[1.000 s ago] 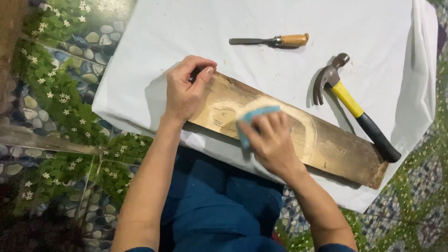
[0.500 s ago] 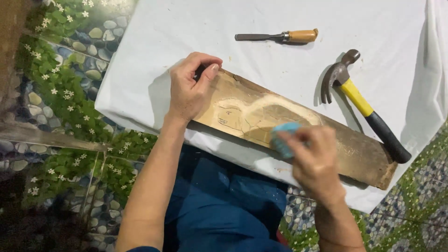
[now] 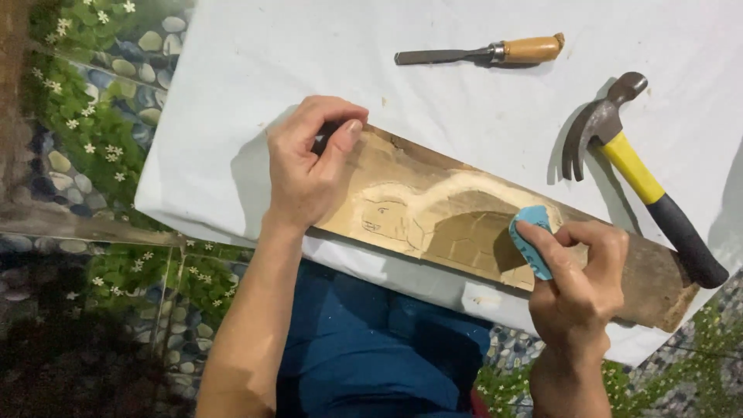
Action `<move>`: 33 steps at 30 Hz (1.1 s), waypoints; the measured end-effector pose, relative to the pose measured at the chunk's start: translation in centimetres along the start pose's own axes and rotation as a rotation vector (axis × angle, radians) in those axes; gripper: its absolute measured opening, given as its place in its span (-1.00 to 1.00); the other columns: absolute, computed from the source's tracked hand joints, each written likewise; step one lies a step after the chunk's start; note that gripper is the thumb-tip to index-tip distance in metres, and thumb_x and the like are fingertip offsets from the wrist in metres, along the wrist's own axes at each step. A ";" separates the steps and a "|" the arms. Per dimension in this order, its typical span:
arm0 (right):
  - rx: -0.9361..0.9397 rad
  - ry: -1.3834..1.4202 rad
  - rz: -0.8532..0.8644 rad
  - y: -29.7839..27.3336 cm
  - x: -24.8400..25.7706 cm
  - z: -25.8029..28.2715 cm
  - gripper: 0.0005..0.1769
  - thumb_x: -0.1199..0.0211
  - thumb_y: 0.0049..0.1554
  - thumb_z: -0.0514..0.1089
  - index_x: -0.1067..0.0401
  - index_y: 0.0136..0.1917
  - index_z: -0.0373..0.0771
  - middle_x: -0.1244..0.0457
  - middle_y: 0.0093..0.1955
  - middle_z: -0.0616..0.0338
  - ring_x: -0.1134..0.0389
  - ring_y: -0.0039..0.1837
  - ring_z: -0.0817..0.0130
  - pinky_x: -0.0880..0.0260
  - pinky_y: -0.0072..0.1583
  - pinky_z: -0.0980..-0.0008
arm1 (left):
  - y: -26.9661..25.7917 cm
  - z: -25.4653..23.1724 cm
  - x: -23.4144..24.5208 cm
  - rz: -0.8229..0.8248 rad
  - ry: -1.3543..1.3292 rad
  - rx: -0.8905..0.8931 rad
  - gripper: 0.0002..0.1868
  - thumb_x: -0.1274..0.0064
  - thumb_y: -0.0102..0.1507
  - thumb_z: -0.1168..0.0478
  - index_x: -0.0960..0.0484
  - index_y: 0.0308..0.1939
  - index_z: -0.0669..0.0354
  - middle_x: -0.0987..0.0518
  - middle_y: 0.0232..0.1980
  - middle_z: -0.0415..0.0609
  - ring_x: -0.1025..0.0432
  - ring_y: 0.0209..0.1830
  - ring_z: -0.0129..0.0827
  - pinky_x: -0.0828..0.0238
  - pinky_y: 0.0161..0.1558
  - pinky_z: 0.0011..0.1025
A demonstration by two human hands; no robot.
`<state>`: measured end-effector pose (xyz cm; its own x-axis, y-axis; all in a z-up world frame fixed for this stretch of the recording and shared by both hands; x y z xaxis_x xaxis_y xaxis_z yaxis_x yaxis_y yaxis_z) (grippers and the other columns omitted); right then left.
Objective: Sanding a wooden turtle carving to smooth the surface after using a hammer and chisel.
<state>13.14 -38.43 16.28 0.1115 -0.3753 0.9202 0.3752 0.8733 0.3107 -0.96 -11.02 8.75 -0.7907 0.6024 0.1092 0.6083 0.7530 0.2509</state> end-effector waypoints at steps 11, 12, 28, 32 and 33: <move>0.277 -0.047 -0.073 0.5 -3.5 0.5 -0.70 -0.22 0.21 -0.35 -0.68 0.02 -0.03 -0.17 -0.11 0.12 -0.20 -0.06 0.09 -0.39 0.10 0.00 | 0.1 0.8 0.1 -0.022 -0.073 -0.041 -0.90 -0.07 0.41 0.36 -0.69 -0.10 0.30 -0.63 -0.18 0.05 -0.57 -0.16 -0.23 -0.57 -0.07 -0.34; 0.363 -0.020 -0.058 0.9 -3.9 1.5 -0.69 -0.20 0.22 -0.30 -0.65 0.01 0.08 -0.19 -0.10 0.12 -0.19 -0.06 0.14 -0.40 0.10 0.02 | 0.1 0.8 0.1 -0.022 -0.067 -0.044 -0.90 -0.06 0.41 0.37 -0.68 -0.10 0.31 -0.63 -0.18 0.06 -0.57 -0.17 -0.22 -0.57 -0.08 -0.33; 0.314 -0.171 -0.183 3.9 -2.6 -2.1 -0.66 -0.15 0.22 -0.34 -0.73 0.08 -0.17 -0.16 -0.08 0.07 -0.15 -0.09 0.08 -0.37 0.05 0.01 | 0.4 0.5 0.0 -0.024 -0.040 -0.070 -0.90 -0.06 0.41 0.39 -0.69 -0.12 0.33 -0.63 -0.23 0.07 -0.57 -0.20 -0.19 -0.56 -0.09 -0.29; 0.347 -0.001 -0.141 2.7 -4.8 0.7 -0.89 -0.32 0.19 -0.18 -0.65 -0.12 0.00 -0.22 -0.17 0.06 -0.20 -0.14 0.07 -0.35 0.10 -0.03 | 0.3 0.5 -0.1 -0.031 -0.052 -0.060 -0.90 -0.07 0.40 0.40 -0.68 -0.15 0.34 -0.64 -0.25 0.08 -0.57 -0.22 -0.21 -0.56 -0.10 -0.30; 0.388 -0.014 -0.139 2.7 -5.5 1.3 -0.90 -0.33 0.18 -0.14 -0.62 -0.13 0.07 -0.23 -0.16 0.13 -0.19 -0.13 0.15 -0.33 0.16 -0.02 | 0.3 0.6 -0.1 -0.034 -0.053 -0.068 -0.90 -0.07 0.40 0.40 -0.68 -0.15 0.34 -0.64 -0.25 0.07 -0.58 -0.22 -0.20 -0.57 -0.10 -0.29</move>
<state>12.30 -33.65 12.40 0.0709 -0.4962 0.8653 0.0104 0.8678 0.4968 -0.72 -10.69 8.22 -0.8051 0.5910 0.0491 0.5735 0.7549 0.3182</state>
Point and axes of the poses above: each hand's wrist, its own y-axis towards the middle knuckle, its own x-axis out of the back of the hand, z = x × y, the point moved 4 cm from there along y, towards the middle knuckle
